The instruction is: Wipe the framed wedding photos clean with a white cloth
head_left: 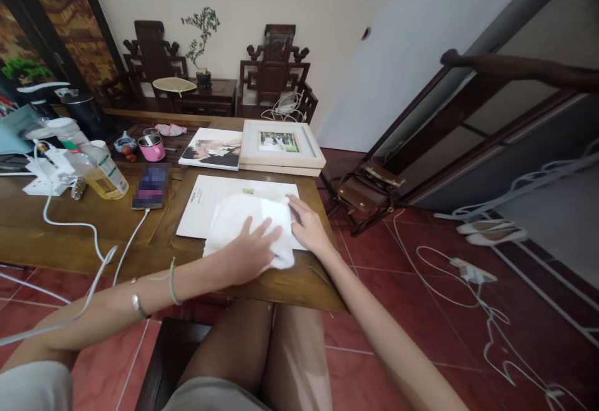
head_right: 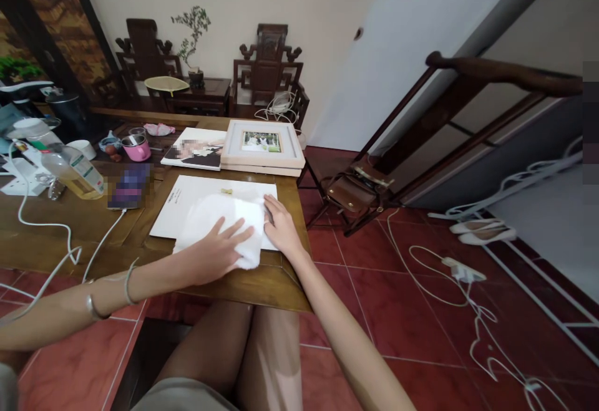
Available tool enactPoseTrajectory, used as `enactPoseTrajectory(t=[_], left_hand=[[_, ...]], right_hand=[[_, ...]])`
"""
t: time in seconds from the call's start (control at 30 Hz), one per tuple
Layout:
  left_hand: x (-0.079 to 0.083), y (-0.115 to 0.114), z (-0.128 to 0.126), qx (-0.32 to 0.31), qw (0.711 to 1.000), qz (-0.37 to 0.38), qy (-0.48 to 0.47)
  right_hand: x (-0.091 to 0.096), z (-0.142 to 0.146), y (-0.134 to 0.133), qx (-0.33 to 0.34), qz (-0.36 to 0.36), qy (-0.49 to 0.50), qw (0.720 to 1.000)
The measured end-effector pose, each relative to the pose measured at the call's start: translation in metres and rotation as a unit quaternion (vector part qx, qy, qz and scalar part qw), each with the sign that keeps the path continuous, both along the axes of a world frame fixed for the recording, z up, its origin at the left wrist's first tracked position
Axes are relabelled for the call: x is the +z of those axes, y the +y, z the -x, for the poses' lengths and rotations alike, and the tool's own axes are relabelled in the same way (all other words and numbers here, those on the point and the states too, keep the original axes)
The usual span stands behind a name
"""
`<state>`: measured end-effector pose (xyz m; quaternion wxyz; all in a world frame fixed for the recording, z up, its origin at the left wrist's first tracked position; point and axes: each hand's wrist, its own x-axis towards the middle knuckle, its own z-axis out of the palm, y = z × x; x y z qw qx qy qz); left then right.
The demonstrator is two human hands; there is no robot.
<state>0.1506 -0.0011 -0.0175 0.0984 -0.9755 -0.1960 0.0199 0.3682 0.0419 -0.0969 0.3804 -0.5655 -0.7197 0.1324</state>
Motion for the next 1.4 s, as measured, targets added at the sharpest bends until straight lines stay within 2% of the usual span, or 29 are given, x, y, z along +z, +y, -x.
enactPoseTrajectory(t=[0.07, 0.13, 0.27, 0.37, 0.43, 0.5, 0.57, 0.63, 0.83, 0.93, 1.03, 1.17, 1.27, 1.33, 1.4], left_hand=[[0.003, -0.006, 0.005, -0.01, 1.0, 0.004, -0.002], [0.004, 0.005, 0.003, 0.003, 1.0, 0.03, -0.005], [0.004, 0.059, -0.012, 0.047, 0.994, 0.103, -0.009], [0.002, 0.097, -0.027, 0.084, 0.988, 0.128, -0.034], [0.0, 0.112, -0.033, 0.105, 0.984, 0.133, -0.052], [-0.002, 0.115, -0.036, 0.109, 0.984, 0.125, -0.061], [-0.002, 0.107, -0.033, 0.091, 0.989, 0.106, -0.055], [-0.001, 0.087, -0.027, 0.057, 0.995, 0.078, -0.037], [-0.003, 0.001, 0.005, -0.021, 0.999, -0.028, -0.026], [-0.005, -0.014, 0.01, -0.037, 0.998, -0.026, -0.032], [-0.005, 0.008, 0.001, -0.007, 0.999, 0.01, -0.039], [-0.001, 0.066, -0.015, 0.06, 0.994, 0.084, -0.035], [0.0, 0.102, -0.015, 0.098, 0.985, 0.12, -0.075], [0.0, 0.114, -0.009, 0.122, 0.978, 0.135, -0.099], [-0.001, 0.113, -0.003, 0.136, 0.976, 0.14, -0.097]], right_hand=[[-0.001, 0.0, 0.0, 0.0, -0.002, -0.001, 1.0], [-0.001, 0.001, 0.001, -0.004, -0.006, -0.002, 1.0], [0.0, 0.001, 0.001, -0.014, -0.004, -0.006, 1.0], [0.002, 0.002, 0.0, -0.017, 0.0, -0.005, 1.0], [0.002, 0.002, -0.001, -0.02, -0.001, -0.006, 1.0], [0.002, 0.001, 0.0, -0.021, -0.004, -0.009, 1.0], [0.001, 0.001, 0.0, -0.02, -0.007, -0.01, 1.0], [0.0, 0.0, 0.001, -0.015, -0.01, -0.01, 1.0], [-0.002, -0.002, 0.001, 0.002, -0.007, -0.009, 1.0], [-0.001, -0.001, 0.001, 0.002, -0.005, 0.0, 1.0], [0.0, -0.001, 0.0, -0.001, -0.001, 0.001, 1.0], [0.002, 0.0, -0.001, -0.008, 0.001, -0.004, 1.0], [0.003, 0.001, -0.001, -0.016, 0.005, -0.001, 1.0], [0.003, 0.001, -0.001, -0.016, 0.005, 0.005, 1.0], [0.002, 0.001, -0.001, -0.014, 0.003, 0.009, 1.0]])
